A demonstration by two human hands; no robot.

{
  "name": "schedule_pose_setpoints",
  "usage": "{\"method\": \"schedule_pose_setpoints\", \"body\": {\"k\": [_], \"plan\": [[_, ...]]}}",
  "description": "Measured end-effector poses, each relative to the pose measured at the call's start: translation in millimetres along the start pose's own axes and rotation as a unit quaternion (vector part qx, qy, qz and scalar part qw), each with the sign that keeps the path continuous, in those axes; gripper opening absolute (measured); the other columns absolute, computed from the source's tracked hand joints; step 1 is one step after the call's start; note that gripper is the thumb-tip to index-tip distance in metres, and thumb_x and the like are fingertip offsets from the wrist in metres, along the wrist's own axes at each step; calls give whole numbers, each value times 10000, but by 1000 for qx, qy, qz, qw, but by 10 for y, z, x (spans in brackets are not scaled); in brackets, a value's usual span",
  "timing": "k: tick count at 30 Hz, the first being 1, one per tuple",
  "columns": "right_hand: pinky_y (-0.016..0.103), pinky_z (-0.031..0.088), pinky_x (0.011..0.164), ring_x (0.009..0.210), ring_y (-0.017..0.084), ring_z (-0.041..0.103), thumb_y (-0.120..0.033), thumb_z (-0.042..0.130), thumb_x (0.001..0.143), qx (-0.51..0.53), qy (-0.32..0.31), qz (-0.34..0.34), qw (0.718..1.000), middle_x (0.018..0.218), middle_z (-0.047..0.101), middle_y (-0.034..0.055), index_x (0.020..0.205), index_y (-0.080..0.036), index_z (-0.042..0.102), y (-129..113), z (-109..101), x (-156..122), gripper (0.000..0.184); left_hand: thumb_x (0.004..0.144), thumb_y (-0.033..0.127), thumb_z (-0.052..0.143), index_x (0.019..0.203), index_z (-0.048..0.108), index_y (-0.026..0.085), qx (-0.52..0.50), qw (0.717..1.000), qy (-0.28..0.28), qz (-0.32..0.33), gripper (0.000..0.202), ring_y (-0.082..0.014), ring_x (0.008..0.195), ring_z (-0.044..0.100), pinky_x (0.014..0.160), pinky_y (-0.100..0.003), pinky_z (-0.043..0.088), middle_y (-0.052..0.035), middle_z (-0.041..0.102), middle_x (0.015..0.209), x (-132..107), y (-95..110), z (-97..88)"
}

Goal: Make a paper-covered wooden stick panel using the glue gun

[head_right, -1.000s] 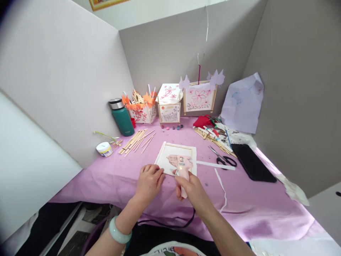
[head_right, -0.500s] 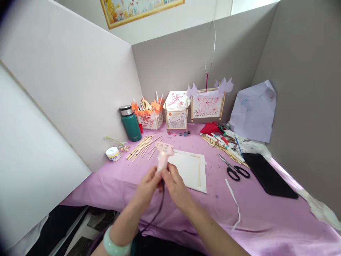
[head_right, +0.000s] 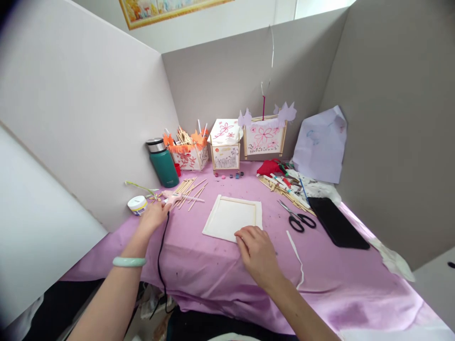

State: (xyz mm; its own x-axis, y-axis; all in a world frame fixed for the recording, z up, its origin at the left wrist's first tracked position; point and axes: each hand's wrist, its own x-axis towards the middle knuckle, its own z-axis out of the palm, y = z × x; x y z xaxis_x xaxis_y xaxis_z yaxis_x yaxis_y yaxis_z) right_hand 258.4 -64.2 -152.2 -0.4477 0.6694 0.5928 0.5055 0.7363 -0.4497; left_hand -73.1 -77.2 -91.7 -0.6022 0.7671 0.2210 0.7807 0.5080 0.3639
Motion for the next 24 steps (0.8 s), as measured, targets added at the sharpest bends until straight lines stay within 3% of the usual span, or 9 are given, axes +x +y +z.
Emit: {"method": "schedule_pose_setpoints", "body": {"k": [2, 3, 4, 6, 8, 13, 18, 24], "plan": [[340, 373, 802, 891, 194, 524, -214, 465, 932, -31, -20, -21, 999, 930, 621, 51, 928, -199, 646, -63, 29, -10, 182, 872, 363, 450, 1032, 621, 124, 12, 999, 51, 7, 335, -346, 1028, 569, 812, -455, 458, -211, 570, 1138, -189, 79, 40], [336, 367, 790, 879, 193, 516, -204, 474, 929, -43, -28, -27, 998, 920, 620, 51, 924, -200, 653, -99, 48, -6, 179, 881, 340, 446, 1021, 630, 134, 2, 995, 86, 52, 309, -320, 1007, 579, 812, -437, 467, -190, 574, 1131, -320, 141, 87], [332, 361, 779, 869, 192, 508, -198, 484, 926, -53, -34, -31, 998, 909, 618, 52, 921, -200, 658, -133, 68, 3, 175, 886, 279, 447, 973, 645, 153, -30, 986, 96, 135, 251, -273, 965, 593, 811, -394, 476, -147, 604, 1057, -467, 215, 151], [325, 351, 767, 856, 188, 495, -193, 507, 918, -69, -43, -35, 996, 891, 614, 50, 921, -201, 666, -190, 107, 31, 160, 876, 177, 466, 918, 661, 178, -107, 938, 44, 327, 200, -210, 927, 589, 832, -341, 477, -86, 634, 938, -775, 375, 309], [321, 342, 766, 855, 186, 488, -192, 535, 907, -86, -50, -38, 994, 880, 609, 46, 929, -205, 671, -224, 147, 67, 139, 879, 146, 481, 989, 654, 176, -137, 909, 47, 392, 207, -208, 935, 564, 827, -355, 478, -84, 633, 971, -1036, 517, 466], [316, 327, 751, 846, 181, 479, -197, 545, 907, -125, -63, -34, 990, 832, 595, 30, 891, -214, 674, -229, 265, 133, 131, 901, 144, 482, 925, 663, 169, -137, 903, 41, 405, 184, -199, 854, 546, 774, -358, 475, -69, 627, 866, -1276, 671, 669], [294, 339, 734, 812, 167, 470, -196, 542, 907, -125, -69, -25, 989, 808, 577, 21, 822, -203, 668, -179, 354, 137, 153, 911, 191, 485, 887, 666, 179, -115, 907, 44, 402, 183, -193, 828, 529, 760, -360, 463, -64, 606, 846, -1276, 692, 684], [297, 353, 746, 849, 172, 485, -238, 525, 924, -122, -56, -14, 991, 840, 590, 32, 867, -213, 688, -170, 340, 129, 174, 924, 198, 448, 945, 656, 180, -76, 917, 64, 386, 210, -198, 849, 524, 776, -371, 458, -71, 591, 879, -1350, 734, 683]]}}
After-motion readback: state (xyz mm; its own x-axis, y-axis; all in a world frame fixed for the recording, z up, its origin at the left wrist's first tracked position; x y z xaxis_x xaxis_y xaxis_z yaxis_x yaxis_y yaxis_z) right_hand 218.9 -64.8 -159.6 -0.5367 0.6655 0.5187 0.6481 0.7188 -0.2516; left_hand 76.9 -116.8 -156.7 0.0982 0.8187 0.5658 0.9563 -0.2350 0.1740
